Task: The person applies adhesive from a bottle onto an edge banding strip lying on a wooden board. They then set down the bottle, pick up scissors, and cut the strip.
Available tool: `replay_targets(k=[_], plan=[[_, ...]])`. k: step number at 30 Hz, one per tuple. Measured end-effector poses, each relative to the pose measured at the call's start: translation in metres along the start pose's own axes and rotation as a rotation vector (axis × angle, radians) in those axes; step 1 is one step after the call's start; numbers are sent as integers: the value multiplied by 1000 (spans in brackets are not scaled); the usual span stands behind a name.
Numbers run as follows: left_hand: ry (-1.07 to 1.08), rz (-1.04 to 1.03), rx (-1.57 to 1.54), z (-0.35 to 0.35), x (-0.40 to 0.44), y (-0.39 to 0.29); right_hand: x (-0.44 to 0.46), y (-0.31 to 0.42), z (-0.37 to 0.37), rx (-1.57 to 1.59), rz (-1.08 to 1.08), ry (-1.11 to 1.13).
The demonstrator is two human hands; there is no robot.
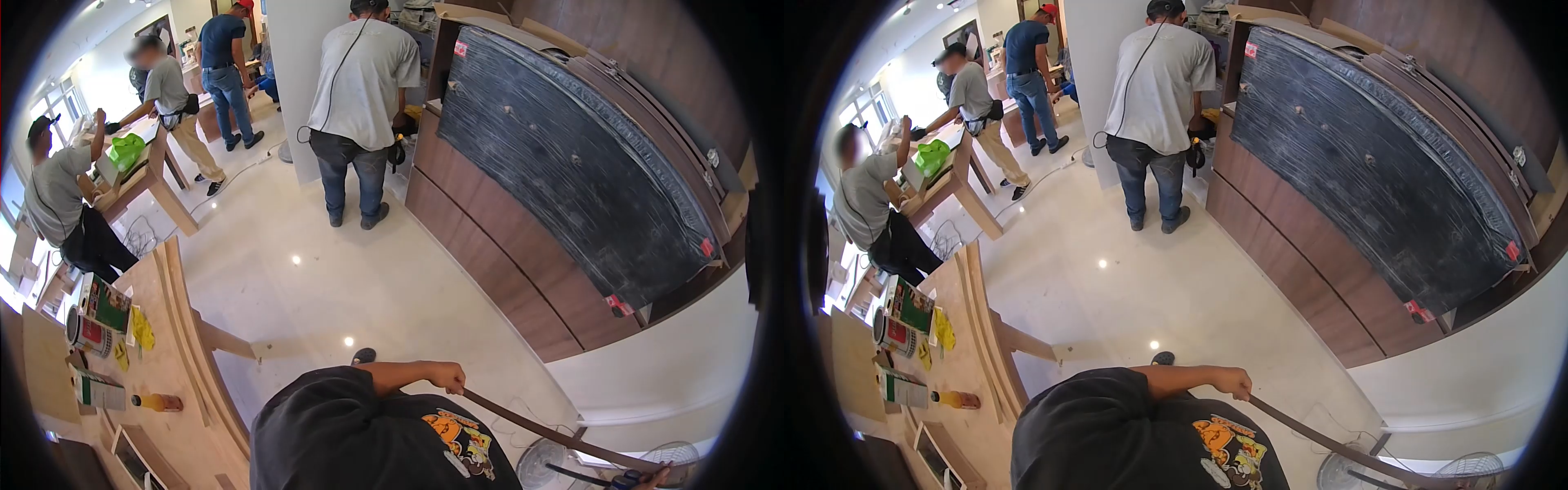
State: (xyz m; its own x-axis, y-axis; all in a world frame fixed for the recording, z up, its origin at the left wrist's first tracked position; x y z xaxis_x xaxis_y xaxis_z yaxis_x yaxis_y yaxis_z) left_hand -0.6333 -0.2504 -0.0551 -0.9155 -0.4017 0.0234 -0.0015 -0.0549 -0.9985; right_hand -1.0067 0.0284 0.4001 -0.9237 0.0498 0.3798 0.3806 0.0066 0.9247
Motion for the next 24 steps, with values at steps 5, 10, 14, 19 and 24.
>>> replay_targets(k=[5, 10, 14, 19, 24], plan=[[-154, 55, -131, 6, -8, 7, 30, -43, -3, -22, -163, 154], [-251, 85, -217, 7, -12, 13, 56, -72, -8, -38, -132, 206], [-304, 81, -244, 6, -12, 14, 42, -53, -15, 0, -75, 163], [-365, 106, -230, 10, -9, 17, 64, -72, -11, -55, -135, 163], [-365, 112, -196, 9, -2, 25, 64, -69, -11, -50, -113, 148]])
Point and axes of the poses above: each hand's wrist, its own x-axis towards the middle knuckle, its own z-axis out of the back of the hand, y = z × x, the point moved 10 cm from there along x, towards the middle knuckle, and after that the axes turned 14 degrees about -z, right-handed, at the moved point
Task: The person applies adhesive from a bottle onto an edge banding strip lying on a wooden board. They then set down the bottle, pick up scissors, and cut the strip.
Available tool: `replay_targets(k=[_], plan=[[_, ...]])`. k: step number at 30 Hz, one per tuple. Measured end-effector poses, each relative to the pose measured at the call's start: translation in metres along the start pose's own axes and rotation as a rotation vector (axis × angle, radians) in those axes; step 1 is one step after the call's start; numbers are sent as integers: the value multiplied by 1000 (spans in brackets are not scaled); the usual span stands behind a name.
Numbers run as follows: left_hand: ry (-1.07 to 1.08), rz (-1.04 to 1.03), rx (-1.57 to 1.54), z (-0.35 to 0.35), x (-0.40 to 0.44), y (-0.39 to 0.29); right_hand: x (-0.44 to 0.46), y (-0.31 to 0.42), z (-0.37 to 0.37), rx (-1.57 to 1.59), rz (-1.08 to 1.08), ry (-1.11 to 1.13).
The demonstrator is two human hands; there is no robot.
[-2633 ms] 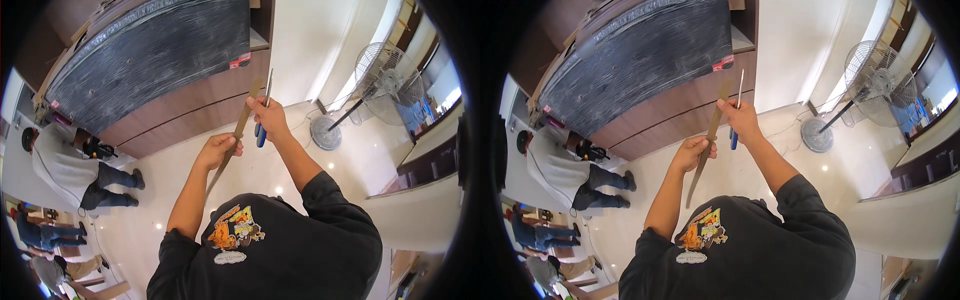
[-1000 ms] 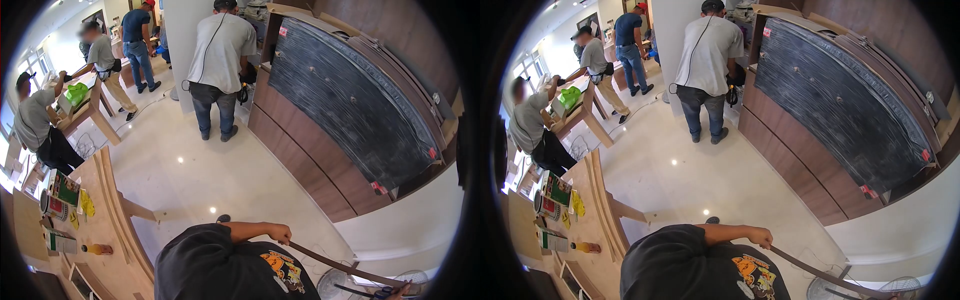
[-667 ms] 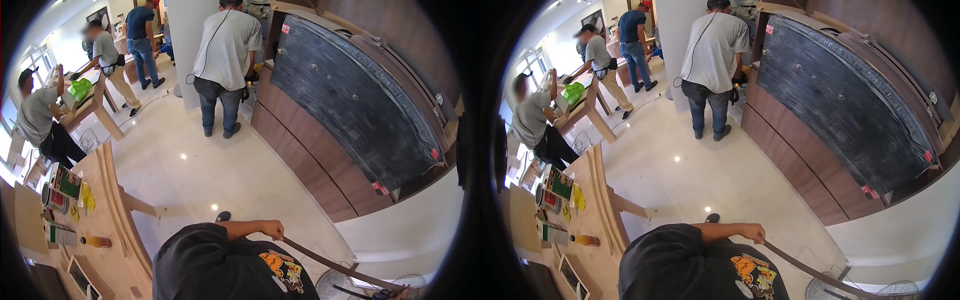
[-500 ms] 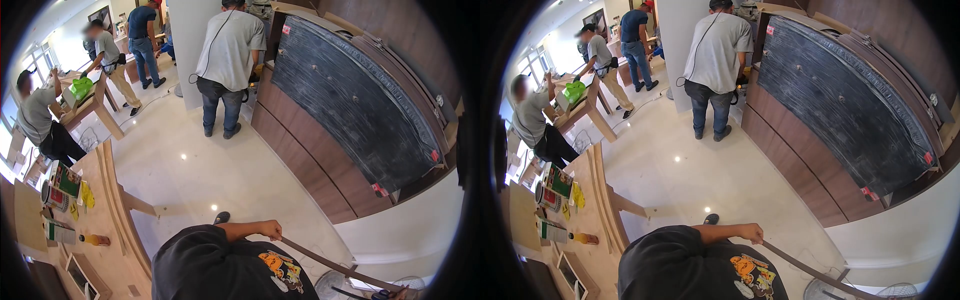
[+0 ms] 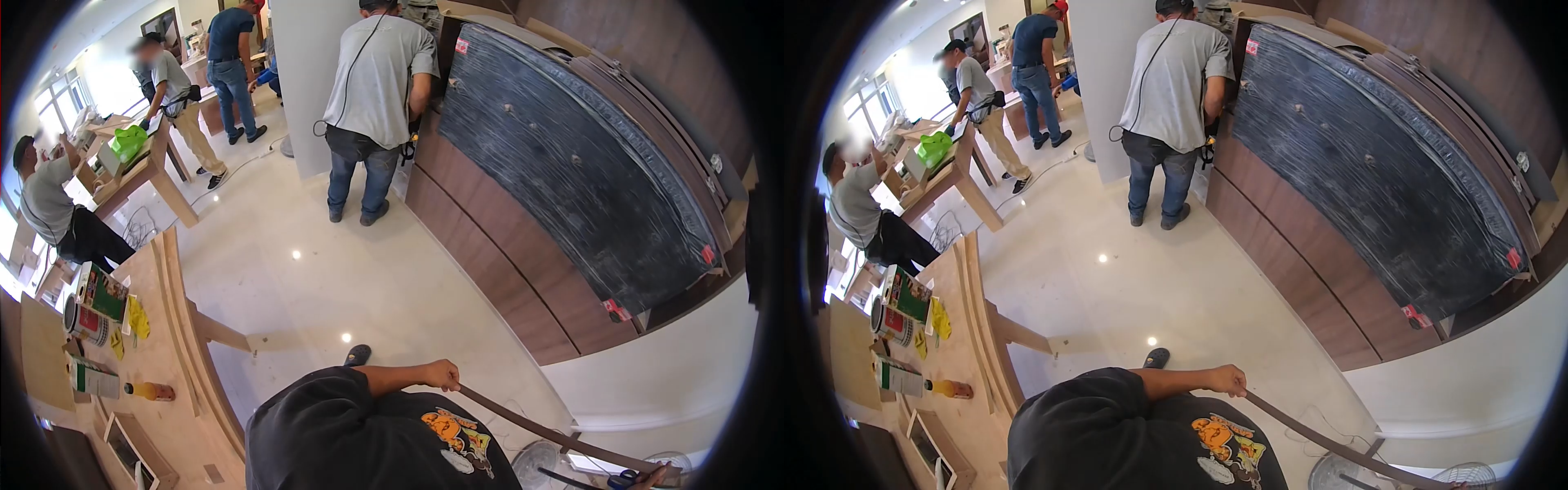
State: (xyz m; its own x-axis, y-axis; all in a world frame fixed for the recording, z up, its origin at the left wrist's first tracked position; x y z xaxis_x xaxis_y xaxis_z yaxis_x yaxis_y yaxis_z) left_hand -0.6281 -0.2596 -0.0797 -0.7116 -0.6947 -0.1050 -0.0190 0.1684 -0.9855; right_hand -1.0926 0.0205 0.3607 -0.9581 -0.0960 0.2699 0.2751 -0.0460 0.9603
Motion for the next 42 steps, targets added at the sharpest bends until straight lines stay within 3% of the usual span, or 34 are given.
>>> replay_targets(k=[11, 16, 17, 22, 27, 30, 33, 34, 36, 37, 39, 42], plan=[[185, 112, 19, -12, 0, 22, 2, -26, -8, -45, 17, -28], [50, 206, -12, 11, -18, 45, -8, -55, -18, -87, 84, -48], [26, 224, -21, 16, -22, 49, 6, -81, -17, -137, -80, -4], [-37, 244, -70, 33, -35, 59, 23, -133, -18, -121, -141, -22], [-72, 241, -105, 40, -42, 65, 23, -134, -28, -244, -41, 27], [-70, 240, -92, 41, -43, 64, -9, -102, -30, -124, -44, -56], [-89, 255, -63, 41, -45, 65, 82, -199, -13, 34, 15, 74], [-98, 261, -54, 42, -47, 62, -1, -129, -38, -72, -341, 38], [-105, 272, -48, 41, -49, 59, -1, -119, -33, -687, 866, 49], [-110, 277, -52, 41, -50, 56, 7, -123, -18, -535, 428, 35], [-110, 282, -65, 40, -51, 57, 2, -130, -15, -336, -5, 18], [-114, 294, -72, 39, -54, 57, -11, -127, -12, -180, -107, -33]])
Point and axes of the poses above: each hand's wrist, its own x-axis towards the middle knuckle, its own z-axis out of the back of the hand, y = z × x, the point moved 10 cm from there along x, towards the middle knuckle, and after that the axes turned 14 degrees about -z, right-handed, at the moved point
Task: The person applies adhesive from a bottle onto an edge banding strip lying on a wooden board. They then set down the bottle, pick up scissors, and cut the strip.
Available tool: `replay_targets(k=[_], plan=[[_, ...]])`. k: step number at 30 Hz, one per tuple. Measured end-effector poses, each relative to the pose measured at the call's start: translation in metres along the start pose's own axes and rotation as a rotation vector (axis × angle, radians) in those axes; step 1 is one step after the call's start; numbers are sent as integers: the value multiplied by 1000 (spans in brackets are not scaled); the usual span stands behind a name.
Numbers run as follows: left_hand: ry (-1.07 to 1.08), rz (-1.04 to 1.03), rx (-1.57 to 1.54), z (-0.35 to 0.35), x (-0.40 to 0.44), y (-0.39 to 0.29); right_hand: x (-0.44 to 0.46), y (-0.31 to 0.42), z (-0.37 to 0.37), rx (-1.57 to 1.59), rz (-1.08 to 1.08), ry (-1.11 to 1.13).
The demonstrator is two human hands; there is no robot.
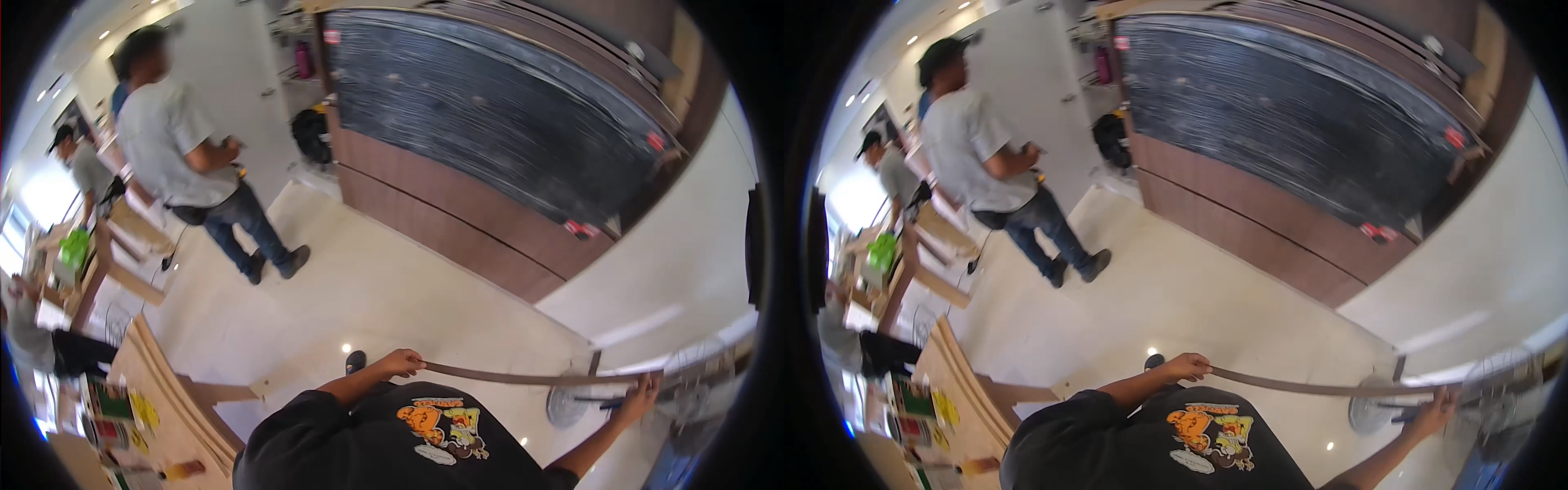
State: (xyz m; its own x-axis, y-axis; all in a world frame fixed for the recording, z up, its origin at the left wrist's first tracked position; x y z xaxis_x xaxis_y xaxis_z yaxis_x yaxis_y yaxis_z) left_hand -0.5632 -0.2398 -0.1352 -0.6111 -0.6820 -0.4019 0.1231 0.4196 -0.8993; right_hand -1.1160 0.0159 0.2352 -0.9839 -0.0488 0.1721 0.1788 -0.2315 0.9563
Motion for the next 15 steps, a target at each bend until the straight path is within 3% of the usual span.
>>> replay_targets(k=[1, 3, 5, 7, 8, 9, 12, 15], plan=[[7, 1, -7, -2, -2, 2, 11, -10, -3, -133, 212, -6], [15, 18, 92, 0, -7, -1, -15, 4, 4, -13, 54, 41], [64, 13, 92, 3, -6, 6, -17, 2, 7, -20, 125, 0], [-36, 15, 77, 13, -5, 11, -36, 12, 6, 56, -31, 28], [-39, 23, 92, 10, -8, 2, -32, 10, 8, 15, 58, -60], [-70, 29, 100, 5, -14, -9, -34, 15, 5, 44, -27, -32], [-8, -26, 86, -5, -16, -8, -41, 25, 8, 324, -83, -8], [14, -26, 120, 14, -4, 1, -44, 27, 0, 328, -99, 19]])
Point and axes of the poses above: each hand's wrist, its own x-axis towards the middle knuckle, its own z-axis out of the back of the hand, y = z × x, the point moved 10 cm from there along x, towards the middle knuckle, and after that the axes turned 14 degrees about -z, right-handed, at the moved point
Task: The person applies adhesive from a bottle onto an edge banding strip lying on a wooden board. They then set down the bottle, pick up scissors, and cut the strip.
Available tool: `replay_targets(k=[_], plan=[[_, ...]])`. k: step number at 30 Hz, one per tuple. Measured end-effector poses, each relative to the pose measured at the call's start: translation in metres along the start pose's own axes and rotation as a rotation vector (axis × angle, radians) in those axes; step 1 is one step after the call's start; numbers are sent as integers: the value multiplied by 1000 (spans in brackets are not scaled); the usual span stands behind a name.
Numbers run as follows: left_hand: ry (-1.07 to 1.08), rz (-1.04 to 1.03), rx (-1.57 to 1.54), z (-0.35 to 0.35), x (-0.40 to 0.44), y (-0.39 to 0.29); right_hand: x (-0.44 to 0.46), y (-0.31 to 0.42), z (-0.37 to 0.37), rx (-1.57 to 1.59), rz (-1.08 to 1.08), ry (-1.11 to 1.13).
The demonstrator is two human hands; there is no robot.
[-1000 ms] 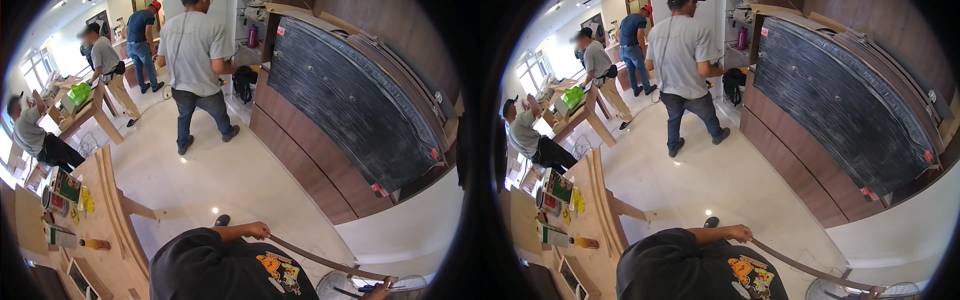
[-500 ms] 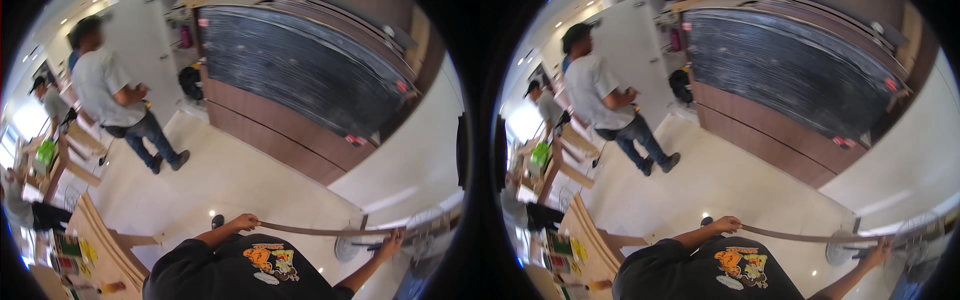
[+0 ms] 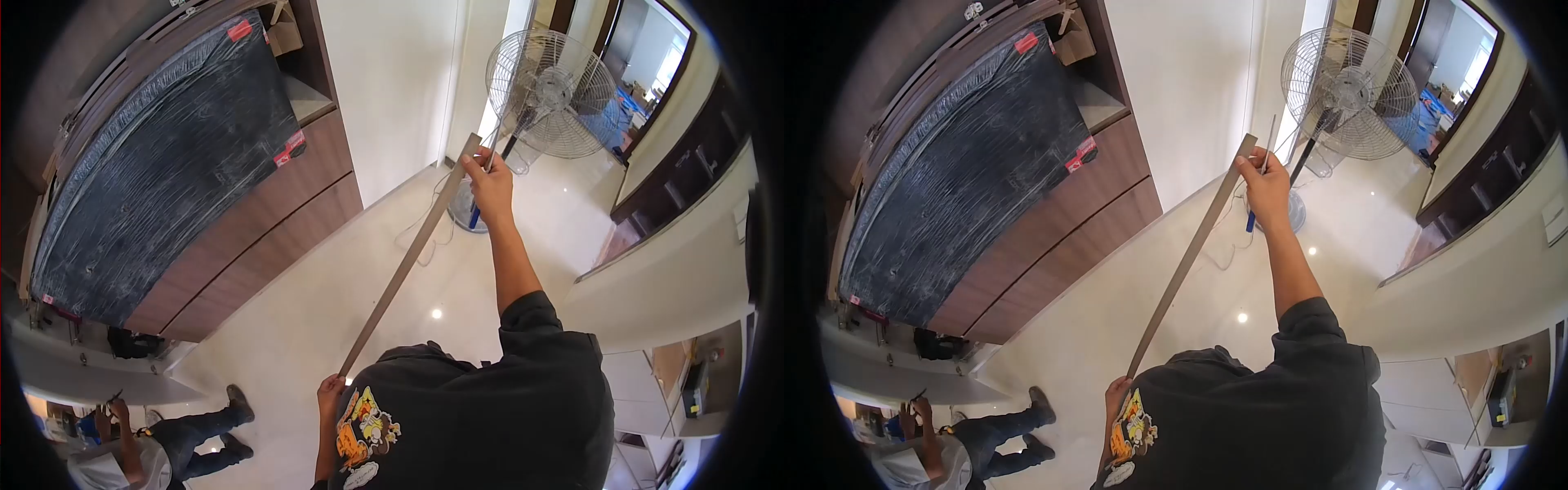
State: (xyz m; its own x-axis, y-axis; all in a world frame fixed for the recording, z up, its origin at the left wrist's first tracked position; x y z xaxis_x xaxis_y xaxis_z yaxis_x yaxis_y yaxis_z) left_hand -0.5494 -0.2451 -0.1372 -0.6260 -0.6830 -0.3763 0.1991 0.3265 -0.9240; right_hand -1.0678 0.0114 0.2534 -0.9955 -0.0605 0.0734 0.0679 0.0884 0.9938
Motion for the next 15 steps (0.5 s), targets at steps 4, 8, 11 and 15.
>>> replay_targets(k=[4, 8, 11, 15], plan=[[-29, -65, 32, -2, 8, -6, 1, 6, 15, 37, 23, -62], [-14, -3, 96, -14, 6, -22, 3, 5, 38, 3, 96, -139], [-27, -41, 1, -14, 9, -13, -6, 12, 48, -277, 2, -148], [-66, -33, 87, -9, 13, 11, 23, -16, 75, -471, 259, -84]])
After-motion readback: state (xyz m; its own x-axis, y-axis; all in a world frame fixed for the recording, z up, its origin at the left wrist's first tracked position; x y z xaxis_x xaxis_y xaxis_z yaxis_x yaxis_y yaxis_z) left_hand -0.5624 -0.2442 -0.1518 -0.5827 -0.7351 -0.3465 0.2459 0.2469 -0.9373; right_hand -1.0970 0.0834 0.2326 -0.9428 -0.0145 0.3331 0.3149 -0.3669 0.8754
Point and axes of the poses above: each hand's wrist, its own x-axis towards the middle knuckle, its own z-axis out of the back of the hand, y = z × x, the point moved 10 cm from there along x, towards the middle knuckle, and after that the axes turned 14 degrees about -z, right-handed, at the moved point
